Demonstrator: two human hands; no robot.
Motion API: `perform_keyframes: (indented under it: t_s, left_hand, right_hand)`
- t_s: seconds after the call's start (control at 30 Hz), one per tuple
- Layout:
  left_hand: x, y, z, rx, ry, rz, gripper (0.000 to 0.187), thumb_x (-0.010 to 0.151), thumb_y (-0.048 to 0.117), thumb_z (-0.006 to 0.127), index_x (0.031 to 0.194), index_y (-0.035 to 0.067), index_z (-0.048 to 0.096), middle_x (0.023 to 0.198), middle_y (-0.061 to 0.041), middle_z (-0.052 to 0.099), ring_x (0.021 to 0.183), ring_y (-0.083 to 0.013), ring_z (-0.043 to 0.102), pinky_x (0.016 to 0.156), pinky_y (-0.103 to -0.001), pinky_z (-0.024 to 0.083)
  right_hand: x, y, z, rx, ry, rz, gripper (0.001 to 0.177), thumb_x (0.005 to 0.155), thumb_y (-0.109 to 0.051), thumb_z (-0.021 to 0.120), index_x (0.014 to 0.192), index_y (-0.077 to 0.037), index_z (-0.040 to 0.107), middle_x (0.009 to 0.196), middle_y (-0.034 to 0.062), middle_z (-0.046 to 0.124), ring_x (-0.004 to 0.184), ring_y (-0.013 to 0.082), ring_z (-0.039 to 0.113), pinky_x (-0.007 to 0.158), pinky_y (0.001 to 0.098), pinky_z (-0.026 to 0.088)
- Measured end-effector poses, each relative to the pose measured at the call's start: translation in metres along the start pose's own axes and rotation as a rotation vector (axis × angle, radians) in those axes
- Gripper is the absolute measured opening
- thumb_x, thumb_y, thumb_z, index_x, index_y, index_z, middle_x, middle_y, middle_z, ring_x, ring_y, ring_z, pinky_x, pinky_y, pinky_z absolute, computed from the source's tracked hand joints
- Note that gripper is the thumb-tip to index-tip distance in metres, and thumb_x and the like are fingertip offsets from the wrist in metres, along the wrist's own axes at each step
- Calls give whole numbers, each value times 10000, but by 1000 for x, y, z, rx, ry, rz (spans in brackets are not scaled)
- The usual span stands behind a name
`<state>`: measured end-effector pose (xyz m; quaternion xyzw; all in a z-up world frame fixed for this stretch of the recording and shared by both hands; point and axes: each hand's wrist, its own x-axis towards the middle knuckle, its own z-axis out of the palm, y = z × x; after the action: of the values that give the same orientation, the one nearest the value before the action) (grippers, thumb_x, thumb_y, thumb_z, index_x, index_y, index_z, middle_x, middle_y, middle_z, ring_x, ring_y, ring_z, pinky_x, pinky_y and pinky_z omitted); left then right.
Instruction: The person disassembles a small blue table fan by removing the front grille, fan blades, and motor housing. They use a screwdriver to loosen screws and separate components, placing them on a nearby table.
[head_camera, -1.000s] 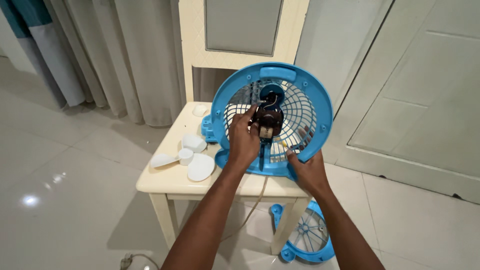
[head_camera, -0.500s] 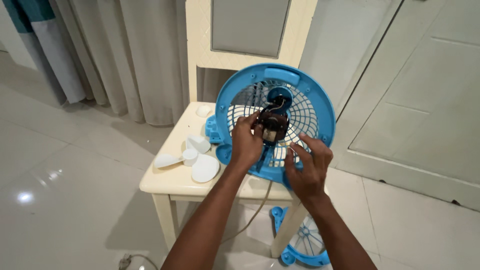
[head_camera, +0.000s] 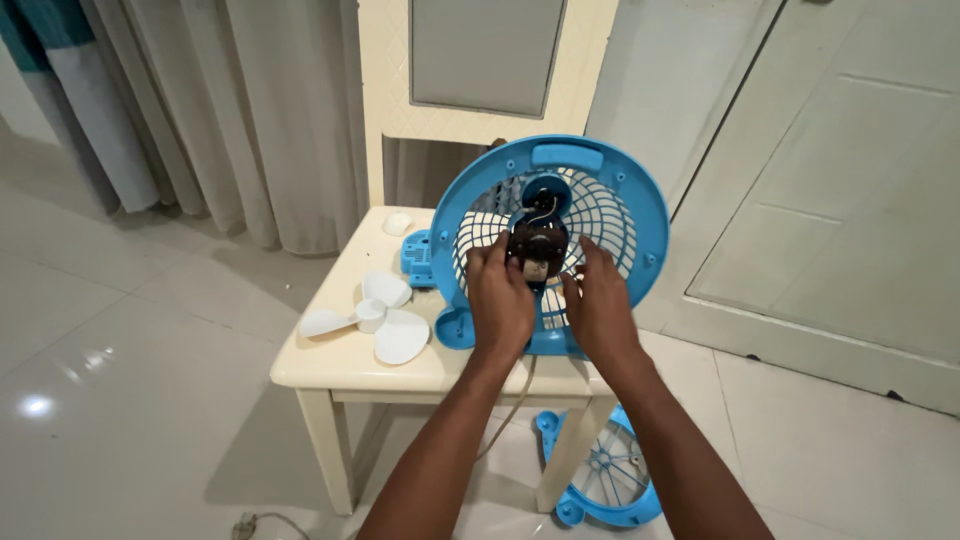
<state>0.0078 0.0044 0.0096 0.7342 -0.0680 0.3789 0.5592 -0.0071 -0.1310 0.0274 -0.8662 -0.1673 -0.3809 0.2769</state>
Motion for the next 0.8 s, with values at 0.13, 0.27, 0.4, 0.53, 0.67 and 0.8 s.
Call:
perform_keyframes:
  t_s: [0.13, 0.27, 0.4, 0.53, 0.67, 0.8]
  left_hand:
    - [13, -1, -4, -16, 40, -3, 355, 965, 1, 524, 1293, -32, 653, 1187, -228, 622, 1096, -383, 639, 960, -454, 497]
    - [33, -7, -10, -68, 10, 8, 303, 995, 97, 563, 1251, 6, 696, 1115, -207, 690, 1024, -354, 685, 894, -436, 531]
    - [40, -4, -11, -118, -28, 85, 285, 972, 150, 621, 1196, 6, 724, 1070, -200, 705, 957, -320, 698, 858, -419, 546]
    - [41, 2, -5, -21, -49, 51, 297, 933, 161, 662, 1176, 14, 750, 1001, -203, 709, 940, -318, 684, 861, -413, 540]
    - [41, 3, -3, -16, -18, 13, 292, 896, 177, 698, 1138, 29, 769, 995, -193, 708, 931, -307, 699, 872, -407, 540]
    - [44, -3, -3, -66, 1, 56, 256, 890, 147, 710, 1105, 26, 780, 1007, -175, 724, 926, -291, 705, 860, -396, 542]
  right_hand:
    - [14, 6, 17, 292, -43, 212, 517, 939, -47, 622, 1410, 85, 452, 1284, 252, 643, 1124, 327, 697, 792, 375, 618]
    - [12, 15, 28, 338, 36, 177, 388, 983, -32, 630, 1339, 96, 541, 1241, 240, 688, 1127, 303, 719, 877, 358, 582]
    - [10, 15, 38, 385, 106, 250, 345, 968, -28, 634, 1288, 94, 590, 1175, 214, 723, 1112, 271, 726, 875, 336, 590]
    - [10, 15, 37, 435, 130, 240, 362, 966, -33, 642, 1296, 104, 581, 1187, 212, 724, 1134, 254, 720, 875, 332, 599]
    - [11, 14, 36, 442, 110, 295, 372, 962, -14, 635, 1310, 103, 575, 1222, 212, 708, 1141, 251, 720, 864, 320, 617]
    - [11, 9, 40, 441, 134, 278, 365, 950, 18, 629, 1299, 114, 581, 1220, 216, 683, 1113, 258, 722, 855, 314, 626]
